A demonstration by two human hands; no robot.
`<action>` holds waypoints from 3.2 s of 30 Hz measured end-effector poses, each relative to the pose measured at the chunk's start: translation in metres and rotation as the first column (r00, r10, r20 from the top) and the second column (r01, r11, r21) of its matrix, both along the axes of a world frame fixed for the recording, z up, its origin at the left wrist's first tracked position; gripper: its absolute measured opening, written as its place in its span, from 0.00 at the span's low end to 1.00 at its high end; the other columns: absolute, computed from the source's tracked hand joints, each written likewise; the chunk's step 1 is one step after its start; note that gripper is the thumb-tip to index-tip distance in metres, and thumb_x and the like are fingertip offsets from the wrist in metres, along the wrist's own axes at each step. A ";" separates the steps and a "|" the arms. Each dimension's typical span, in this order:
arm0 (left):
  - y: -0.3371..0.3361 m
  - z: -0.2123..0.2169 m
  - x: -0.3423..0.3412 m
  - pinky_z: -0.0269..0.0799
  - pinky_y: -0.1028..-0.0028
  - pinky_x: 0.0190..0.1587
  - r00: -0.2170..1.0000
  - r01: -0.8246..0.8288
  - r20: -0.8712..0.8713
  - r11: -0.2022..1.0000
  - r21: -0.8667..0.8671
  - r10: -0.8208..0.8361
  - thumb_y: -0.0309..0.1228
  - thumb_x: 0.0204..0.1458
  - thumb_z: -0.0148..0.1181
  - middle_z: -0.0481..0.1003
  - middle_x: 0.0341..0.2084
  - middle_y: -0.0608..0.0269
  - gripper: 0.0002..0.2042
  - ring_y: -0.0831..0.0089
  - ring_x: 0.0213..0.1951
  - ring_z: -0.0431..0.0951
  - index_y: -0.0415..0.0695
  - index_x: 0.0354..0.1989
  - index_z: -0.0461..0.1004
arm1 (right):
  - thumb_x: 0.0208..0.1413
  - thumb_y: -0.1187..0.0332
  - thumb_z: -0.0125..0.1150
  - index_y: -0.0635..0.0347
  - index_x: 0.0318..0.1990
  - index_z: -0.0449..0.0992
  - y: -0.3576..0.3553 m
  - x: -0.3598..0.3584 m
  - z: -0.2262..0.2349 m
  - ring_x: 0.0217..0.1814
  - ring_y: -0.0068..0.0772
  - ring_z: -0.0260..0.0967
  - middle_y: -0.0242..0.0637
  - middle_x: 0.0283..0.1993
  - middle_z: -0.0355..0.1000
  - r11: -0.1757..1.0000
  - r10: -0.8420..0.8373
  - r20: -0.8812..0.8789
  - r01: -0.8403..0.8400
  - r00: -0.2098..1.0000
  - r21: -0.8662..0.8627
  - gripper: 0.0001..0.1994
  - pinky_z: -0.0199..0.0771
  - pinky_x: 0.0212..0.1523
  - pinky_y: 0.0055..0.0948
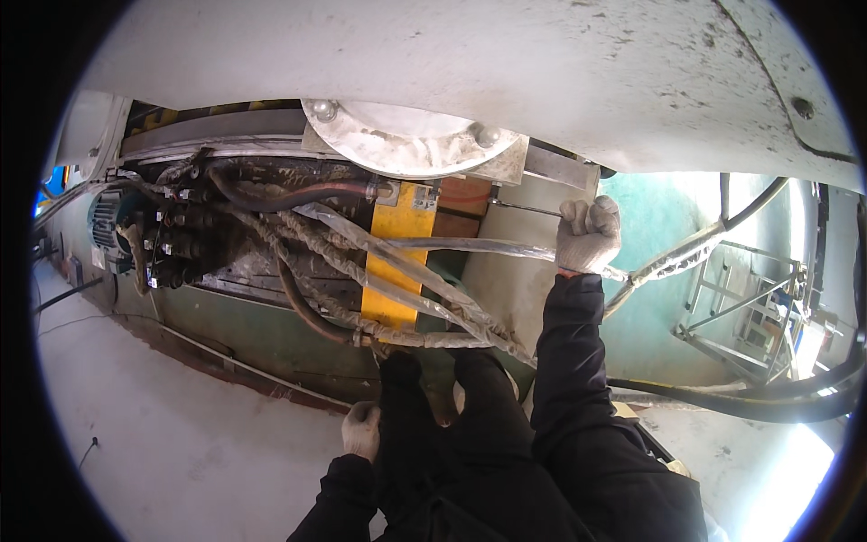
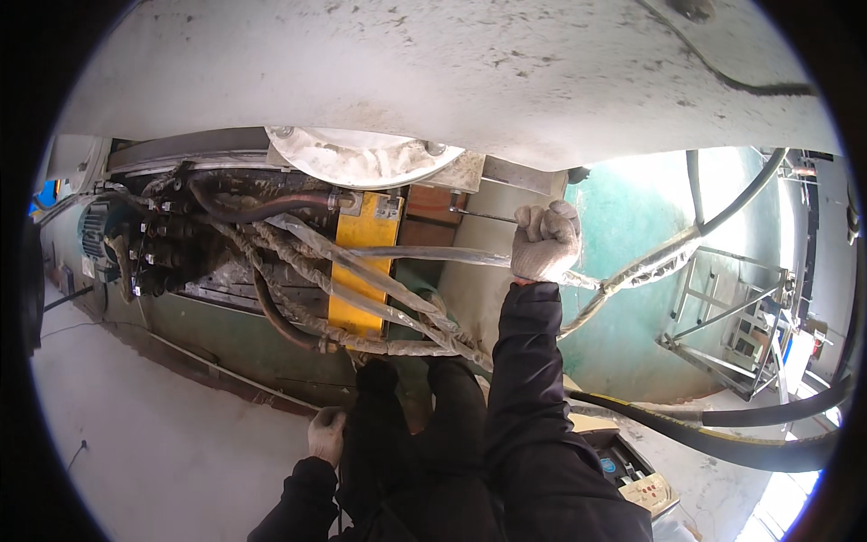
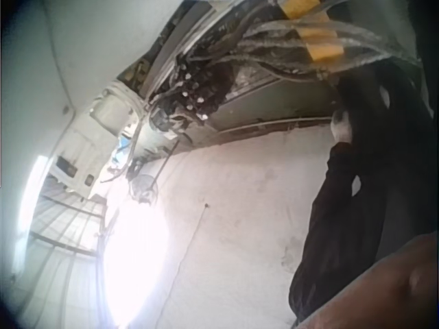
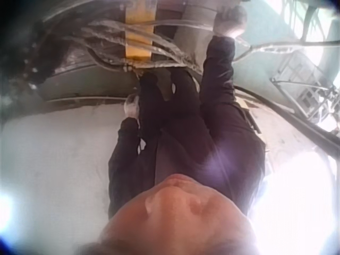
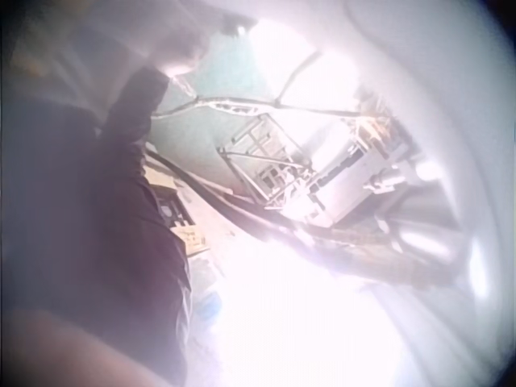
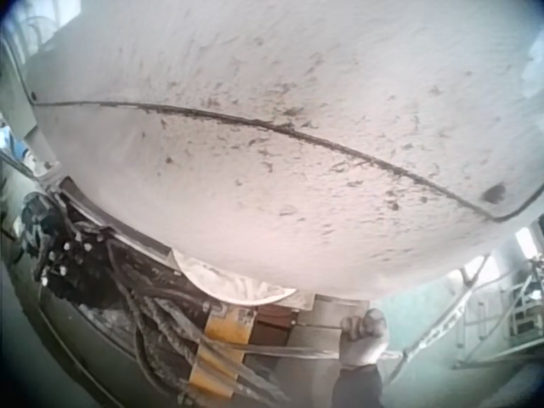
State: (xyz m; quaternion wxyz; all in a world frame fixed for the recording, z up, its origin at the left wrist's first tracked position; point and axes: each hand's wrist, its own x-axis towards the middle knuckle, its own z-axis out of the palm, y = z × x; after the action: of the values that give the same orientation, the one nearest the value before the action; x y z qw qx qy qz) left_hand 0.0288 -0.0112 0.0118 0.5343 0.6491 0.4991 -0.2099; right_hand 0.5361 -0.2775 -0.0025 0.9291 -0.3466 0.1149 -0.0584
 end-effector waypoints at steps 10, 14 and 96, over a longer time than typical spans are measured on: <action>0.000 0.002 0.004 0.80 0.63 0.58 0.999 -0.028 -0.017 1.000 -0.007 0.028 0.32 0.71 0.65 0.88 0.47 0.50 0.14 0.60 0.50 0.87 0.33 0.55 0.85 | 0.54 0.81 0.61 0.59 0.38 0.83 0.019 -0.003 0.012 0.20 0.24 0.48 0.25 0.22 0.56 0.995 -0.002 0.024 0.004 1.000 -0.099 0.09 0.60 0.32 0.37; 0.001 -0.002 0.002 0.80 0.64 0.58 1.000 -0.028 0.006 1.000 -0.005 0.028 0.32 0.71 0.65 0.89 0.46 0.50 0.13 0.61 0.50 0.87 0.33 0.54 0.85 | 0.58 0.84 0.61 0.59 0.41 0.84 0.053 -0.015 0.033 0.23 0.26 0.63 0.29 0.27 0.71 0.937 -0.023 0.063 0.043 0.998 -0.346 0.10 0.76 0.37 0.39; -0.002 -0.008 -0.009 0.81 0.62 0.56 1.000 -0.015 0.016 1.000 0.016 0.015 0.33 0.70 0.66 0.89 0.46 0.47 0.14 0.56 0.49 0.88 0.34 0.54 0.86 | 0.61 0.77 0.62 0.54 0.39 0.77 -0.004 -0.004 0.017 0.21 0.26 0.46 0.21 0.20 0.48 0.994 -0.107 -0.105 0.104 0.989 -0.033 0.05 0.74 0.44 0.41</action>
State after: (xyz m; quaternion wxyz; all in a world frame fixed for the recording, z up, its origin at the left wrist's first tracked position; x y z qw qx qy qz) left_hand 0.0202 -0.0129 0.0036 0.5346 0.6513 0.5014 -0.1964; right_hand 0.5318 -0.2815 0.0142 0.9124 -0.3555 0.1817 -0.0906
